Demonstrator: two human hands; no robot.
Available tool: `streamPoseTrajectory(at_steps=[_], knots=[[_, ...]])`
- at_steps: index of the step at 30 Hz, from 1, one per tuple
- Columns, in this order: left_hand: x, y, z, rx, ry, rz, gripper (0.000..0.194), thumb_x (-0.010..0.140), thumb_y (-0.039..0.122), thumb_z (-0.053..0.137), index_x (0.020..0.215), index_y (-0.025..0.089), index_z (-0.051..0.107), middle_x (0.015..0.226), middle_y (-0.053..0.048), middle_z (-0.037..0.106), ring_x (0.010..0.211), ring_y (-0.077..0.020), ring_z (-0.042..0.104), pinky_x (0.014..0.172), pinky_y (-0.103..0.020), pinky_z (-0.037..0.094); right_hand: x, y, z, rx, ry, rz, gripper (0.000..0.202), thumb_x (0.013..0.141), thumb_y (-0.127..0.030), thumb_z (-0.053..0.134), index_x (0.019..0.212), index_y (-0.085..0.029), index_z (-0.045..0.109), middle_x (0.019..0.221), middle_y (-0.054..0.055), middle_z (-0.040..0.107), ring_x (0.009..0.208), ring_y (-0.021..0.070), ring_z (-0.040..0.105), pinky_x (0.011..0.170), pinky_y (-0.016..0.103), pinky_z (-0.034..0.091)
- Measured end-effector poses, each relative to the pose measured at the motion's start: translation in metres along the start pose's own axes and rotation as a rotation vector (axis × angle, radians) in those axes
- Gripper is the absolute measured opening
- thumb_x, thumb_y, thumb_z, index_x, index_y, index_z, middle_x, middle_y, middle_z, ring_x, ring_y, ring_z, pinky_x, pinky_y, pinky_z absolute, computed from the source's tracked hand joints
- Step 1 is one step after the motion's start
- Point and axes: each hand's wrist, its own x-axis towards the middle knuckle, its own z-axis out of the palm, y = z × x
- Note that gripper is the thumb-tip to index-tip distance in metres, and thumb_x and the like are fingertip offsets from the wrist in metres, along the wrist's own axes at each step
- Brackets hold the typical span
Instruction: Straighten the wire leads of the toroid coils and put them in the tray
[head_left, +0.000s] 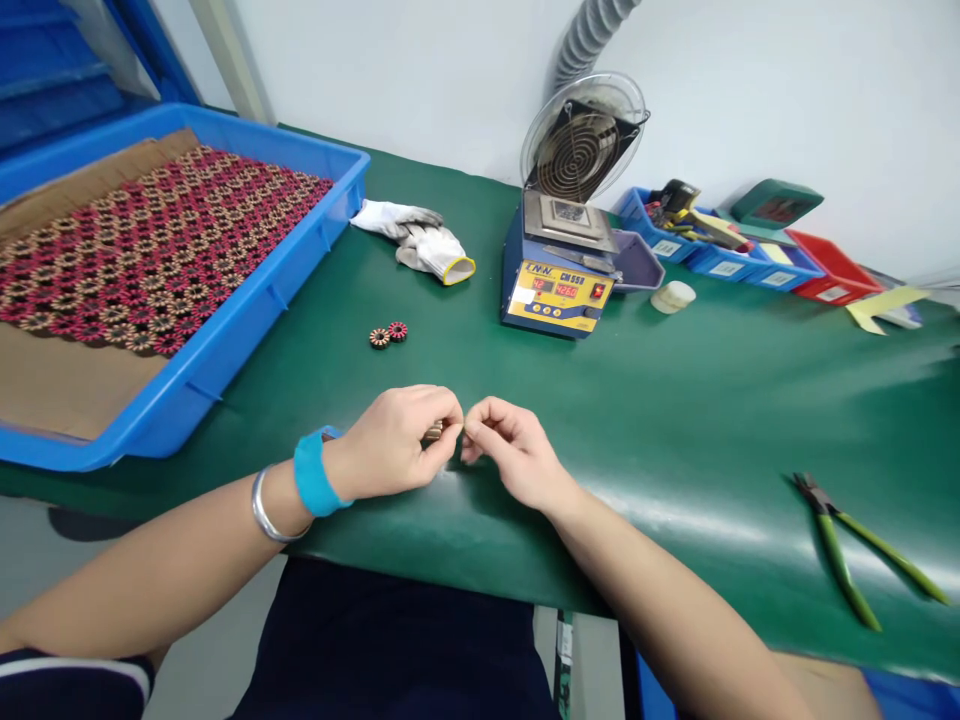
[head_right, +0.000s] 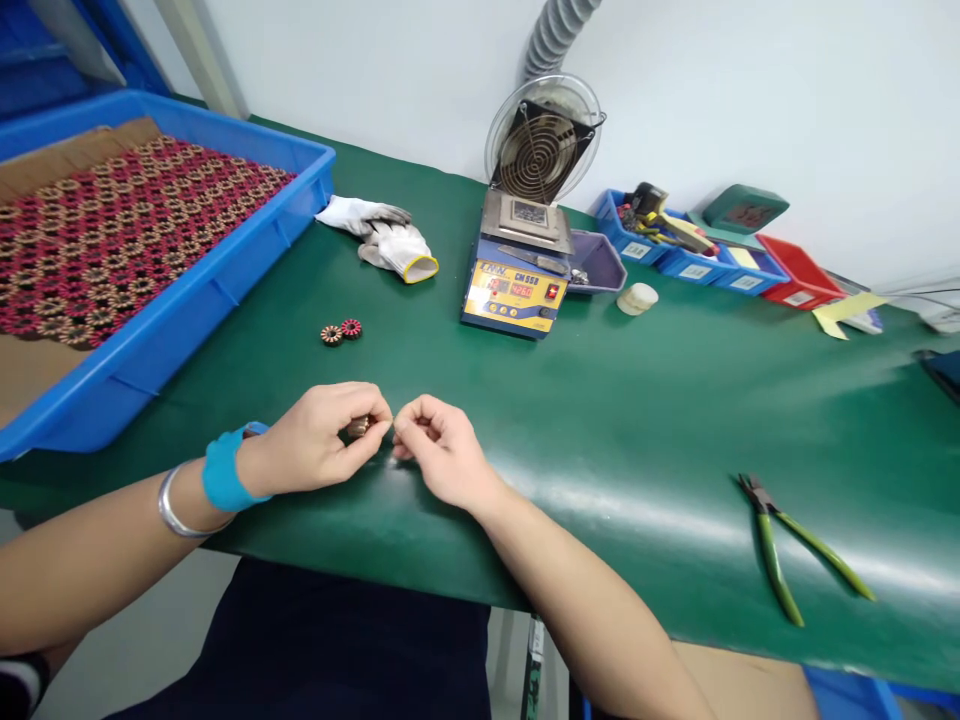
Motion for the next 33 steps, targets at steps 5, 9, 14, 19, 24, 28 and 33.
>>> streamPoseTrajectory(at_steps=[5, 9, 14, 19, 24, 28, 33], knots=[[0.001, -0.001, -0.001, -0.110, -0.039, -0.133, 0.013, 0.076, 0.020, 0.049, 0.064, 0.016, 0.052, 0.055, 0.003, 0.046, 0.050, -0.0085, 0.038, 0.050, -0.023, 0.031, 0.000, 0.004, -0.005, 0.065, -0.033, 0.058, 0.022, 0.090, -0.037, 0.053, 0.079, -0.018, 0.054, 0.068, 0.001, 0.060, 0.057, 0.0110, 0.058, 0.058, 0.026, 0.049], [0.008, -0.002, -0.007, -0.436, -0.183, -0.430, 0.011, 0.070, 0.023, 0.052, 0.061, 0.016, 0.052, 0.054, 0.003, 0.051, 0.051, -0.0081, 0.044, 0.051, -0.021, 0.036, 0.000, 0.003, -0.015, -0.586, 0.115, -0.506, 0.007, 0.090, -0.021, 0.057, 0.091, -0.017, 0.062, 0.086, 0.007, 0.069, 0.073, 0.0142, 0.061, 0.065, 0.027, 0.046], [0.008, -0.001, -0.009, -0.486, -0.227, -0.463, 0.011, 0.070, 0.024, 0.052, 0.061, 0.017, 0.049, 0.054, 0.004, 0.050, 0.050, -0.0079, 0.043, 0.049, -0.020, 0.034, 0.000, -0.003, -0.016, -0.822, 0.079, -0.673, 0.011, 0.091, -0.013, 0.052, 0.090, -0.017, 0.062, 0.086, 0.007, 0.071, 0.071, 0.0147, 0.059, 0.060, 0.029, 0.039], [0.000, 0.002, -0.002, -0.036, -0.068, -0.044, 0.012, 0.075, 0.019, 0.049, 0.064, 0.017, 0.050, 0.057, 0.002, 0.047, 0.053, -0.0099, 0.039, 0.053, -0.024, 0.033, 0.001, 0.000, -0.005, -0.018, -0.046, -0.009, 0.019, 0.089, -0.027, 0.048, 0.072, -0.019, 0.051, 0.067, 0.001, 0.059, 0.061, 0.0127, 0.056, 0.061, 0.028, 0.047], [0.000, 0.001, -0.001, -0.068, -0.056, -0.094, 0.012, 0.076, 0.019, 0.049, 0.064, 0.017, 0.052, 0.055, 0.003, 0.046, 0.052, -0.0097, 0.038, 0.052, -0.024, 0.033, 0.001, 0.003, -0.005, 0.080, -0.078, 0.070, 0.018, 0.087, -0.031, 0.053, 0.073, -0.018, 0.052, 0.067, 0.001, 0.058, 0.059, 0.0118, 0.056, 0.061, 0.027, 0.048], [0.007, 0.000, -0.006, -0.453, -0.178, -0.456, 0.013, 0.070, 0.025, 0.053, 0.061, 0.016, 0.050, 0.054, 0.003, 0.050, 0.050, -0.0081, 0.042, 0.050, -0.021, 0.033, -0.001, 0.002, -0.012, -0.598, 0.119, -0.507, 0.005, 0.089, -0.019, 0.056, 0.086, -0.017, 0.060, 0.082, 0.006, 0.067, 0.072, 0.0142, 0.058, 0.064, 0.028, 0.042], [0.009, 0.001, -0.008, -0.535, -0.223, -0.529, 0.016, 0.070, 0.028, 0.054, 0.060, 0.017, 0.048, 0.054, 0.003, 0.050, 0.049, -0.0079, 0.041, 0.048, -0.021, 0.032, -0.001, -0.001, -0.013, -0.817, 0.108, -0.658, 0.012, 0.092, -0.013, 0.050, 0.088, -0.018, 0.060, 0.083, 0.006, 0.069, 0.071, 0.0147, 0.058, 0.067, 0.031, 0.040]])
